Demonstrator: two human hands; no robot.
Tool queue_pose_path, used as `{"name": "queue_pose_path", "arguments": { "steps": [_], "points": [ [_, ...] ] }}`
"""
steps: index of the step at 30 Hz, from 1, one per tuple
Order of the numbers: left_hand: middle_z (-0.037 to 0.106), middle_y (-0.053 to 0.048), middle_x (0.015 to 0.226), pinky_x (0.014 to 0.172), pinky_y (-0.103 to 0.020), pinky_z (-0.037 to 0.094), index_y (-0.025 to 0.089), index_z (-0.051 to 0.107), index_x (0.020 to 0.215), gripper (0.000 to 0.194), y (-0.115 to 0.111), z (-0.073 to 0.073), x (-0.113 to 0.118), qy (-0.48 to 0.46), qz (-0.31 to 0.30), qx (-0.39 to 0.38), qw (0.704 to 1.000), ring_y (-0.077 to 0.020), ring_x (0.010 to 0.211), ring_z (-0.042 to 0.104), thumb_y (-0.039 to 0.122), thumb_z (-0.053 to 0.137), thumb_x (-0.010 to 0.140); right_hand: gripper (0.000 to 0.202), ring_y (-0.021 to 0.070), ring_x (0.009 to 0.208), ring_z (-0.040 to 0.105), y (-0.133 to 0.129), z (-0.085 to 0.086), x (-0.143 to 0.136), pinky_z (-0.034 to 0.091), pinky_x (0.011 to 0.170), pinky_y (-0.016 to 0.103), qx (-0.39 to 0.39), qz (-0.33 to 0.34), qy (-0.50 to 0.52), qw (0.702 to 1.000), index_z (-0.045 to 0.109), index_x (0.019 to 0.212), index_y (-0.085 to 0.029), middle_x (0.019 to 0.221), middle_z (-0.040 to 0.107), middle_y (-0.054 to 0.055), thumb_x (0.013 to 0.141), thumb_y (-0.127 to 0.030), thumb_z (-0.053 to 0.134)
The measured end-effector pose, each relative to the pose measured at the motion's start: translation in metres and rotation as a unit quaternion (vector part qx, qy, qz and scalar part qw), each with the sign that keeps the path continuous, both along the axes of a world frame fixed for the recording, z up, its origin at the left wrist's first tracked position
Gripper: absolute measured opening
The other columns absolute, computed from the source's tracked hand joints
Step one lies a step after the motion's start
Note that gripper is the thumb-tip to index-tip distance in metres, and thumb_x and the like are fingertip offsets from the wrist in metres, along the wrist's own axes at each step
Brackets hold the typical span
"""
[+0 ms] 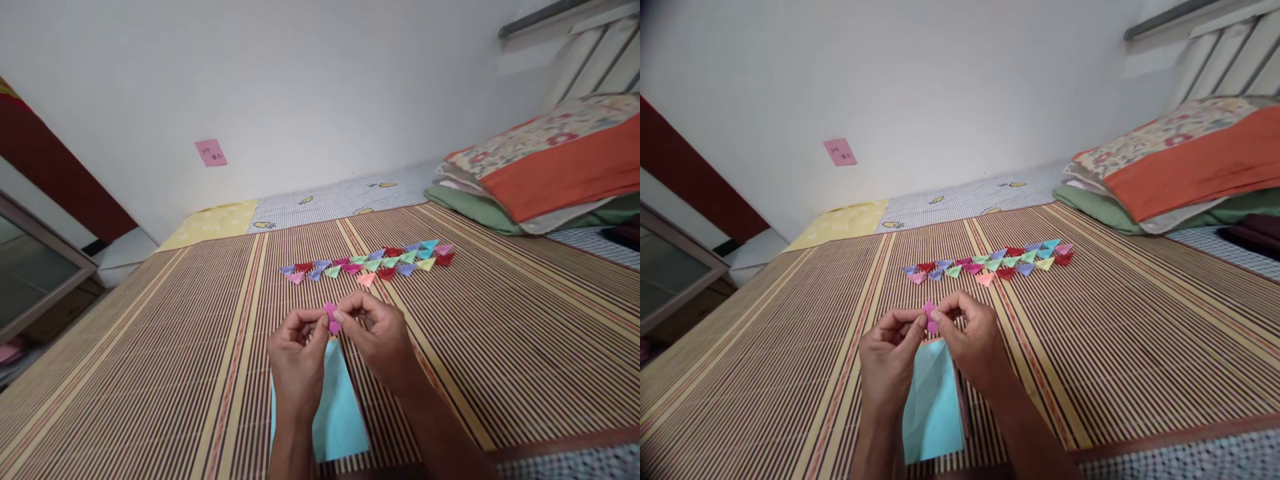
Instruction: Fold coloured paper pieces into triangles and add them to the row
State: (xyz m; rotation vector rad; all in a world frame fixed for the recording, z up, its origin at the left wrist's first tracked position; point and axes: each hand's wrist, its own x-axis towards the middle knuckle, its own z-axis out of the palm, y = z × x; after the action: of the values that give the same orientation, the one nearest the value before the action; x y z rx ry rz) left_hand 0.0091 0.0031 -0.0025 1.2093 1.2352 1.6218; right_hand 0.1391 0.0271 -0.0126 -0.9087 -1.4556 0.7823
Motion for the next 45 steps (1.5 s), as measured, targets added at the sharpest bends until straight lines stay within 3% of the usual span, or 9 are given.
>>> {"name": "queue_pose_path", "arguments": {
  "steps": [6, 10, 15, 20, 28, 33, 39, 41, 45],
  "points": [
    [0.074, -0.003, 0.079, 0.064, -0.024, 0.056, 0.018, 0.066, 0.091, 0.024, 0.002, 0.001, 0.003, -0.053, 0.004, -0.003, 0.999, -0.0150, 0.072, 0.069, 0.029, 0.082, 0.076, 0.007, 0.0162, 0.070, 0.065, -0.002, -0.001, -0.005, 0.053, 0.066, 0.029, -0.027, -0.017, 0.028, 0.999, 0.063, 0.086, -0.019, 0.076, 0.067, 0.001, 0.087, -0.023, 0.069],
    [0.073, -0.001, 0.078, 0.062, -0.022, 0.055, 0.019, 0.066, 0.102, 0.033, 0.004, 0.001, -0.001, -0.068, -0.026, -0.025, 0.997, -0.0137, 0.069, 0.067, 0.030, 0.083, 0.076, 0.010, 0.0168, 0.070, 0.065, -0.001, -0.005, -0.005, 0.054, 0.066, 0.029, -0.033, -0.030, 0.047, 0.998, 0.062, 0.086, -0.019, 0.077, 0.067, 0.001, 0.085, -0.024, 0.071],
    [0.067, 0.000, 0.068, 0.058, -0.019, 0.048, 0.015, 0.071, 0.077, 0.022, 0.004, 0.001, -0.006, -0.040, -0.079, -0.047, 0.995, -0.0098, 0.061, 0.058, 0.035, 0.079, 0.080, 0.018, 0.0170, 0.074, 0.065, 0.001, -0.005, -0.004, 0.054, 0.067, 0.029, -0.073, 0.027, 0.106, 0.991, 0.063, 0.091, -0.019, 0.079, 0.068, 0.002, 0.082, -0.028, 0.075],
    [0.067, -0.001, 0.072, 0.063, -0.022, 0.050, 0.016, 0.070, 0.078, 0.022, 0.003, 0.001, -0.006, -0.052, -0.054, -0.038, 0.996, -0.0128, 0.067, 0.061, 0.037, 0.078, 0.081, 0.021, 0.0145, 0.066, 0.060, 0.001, -0.001, 0.000, 0.048, 0.060, 0.025, -0.101, 0.096, 0.046, 0.989, 0.066, 0.079, -0.017, 0.069, 0.063, 0.000, 0.091, -0.033, 0.065],
    [0.067, -0.001, 0.070, 0.063, -0.022, 0.047, 0.016, 0.071, 0.075, 0.021, 0.000, 0.005, -0.007, -0.019, -0.072, -0.039, 0.996, -0.0136, 0.067, 0.060, 0.034, 0.078, 0.081, 0.024, 0.0130, 0.059, 0.054, -0.006, 0.010, 0.000, 0.041, 0.056, 0.025, -0.045, 0.035, -0.016, 0.998, 0.065, 0.071, -0.017, 0.064, 0.061, -0.002, 0.092, -0.029, 0.063],
    [0.062, 0.001, 0.066, 0.061, -0.021, 0.045, 0.016, 0.069, 0.074, 0.021, 0.002, 0.000, -0.007, -0.041, -0.078, -0.036, 0.995, -0.0121, 0.063, 0.057, 0.034, 0.075, 0.083, 0.022, 0.0129, 0.062, 0.055, -0.008, 0.016, 0.004, 0.042, 0.058, 0.024, -0.049, 0.097, -0.006, 0.994, 0.065, 0.075, -0.019, 0.066, 0.058, -0.003, 0.094, -0.030, 0.061],
    [0.066, 0.000, 0.070, 0.064, -0.022, 0.046, 0.016, 0.069, 0.077, 0.021, 0.003, -0.001, -0.018, -0.030, -0.131, -0.051, 0.990, -0.0125, 0.066, 0.059, 0.035, 0.074, 0.084, 0.021, 0.0131, 0.059, 0.051, -0.009, 0.012, -0.003, 0.038, 0.056, 0.025, -0.042, 0.062, -0.030, 0.997, 0.062, 0.071, -0.018, 0.064, 0.057, -0.002, 0.091, -0.025, 0.059],
    [0.066, 0.000, 0.067, 0.062, -0.022, 0.045, 0.015, 0.068, 0.075, 0.022, 0.003, -0.001, -0.024, -0.023, -0.121, -0.064, 0.990, -0.0123, 0.064, 0.057, 0.035, 0.075, 0.083, 0.022, 0.0132, 0.058, 0.050, -0.009, 0.010, -0.008, 0.036, 0.054, 0.026, -0.047, 0.062, -0.046, 0.996, 0.062, 0.070, -0.017, 0.063, 0.056, -0.001, 0.090, -0.025, 0.058],
    [0.065, -0.001, 0.067, 0.063, -0.023, 0.045, 0.016, 0.067, 0.073, 0.024, 0.004, -0.005, -0.028, -0.002, -0.115, -0.041, 0.992, -0.0132, 0.065, 0.057, 0.036, 0.074, 0.085, 0.022, 0.0121, 0.056, 0.046, -0.007, 0.004, -0.016, 0.034, 0.052, 0.025, -0.086, 0.108, 0.008, 0.990, 0.059, 0.069, -0.017, 0.060, 0.052, -0.003, 0.089, -0.028, 0.058]
  ]
}}
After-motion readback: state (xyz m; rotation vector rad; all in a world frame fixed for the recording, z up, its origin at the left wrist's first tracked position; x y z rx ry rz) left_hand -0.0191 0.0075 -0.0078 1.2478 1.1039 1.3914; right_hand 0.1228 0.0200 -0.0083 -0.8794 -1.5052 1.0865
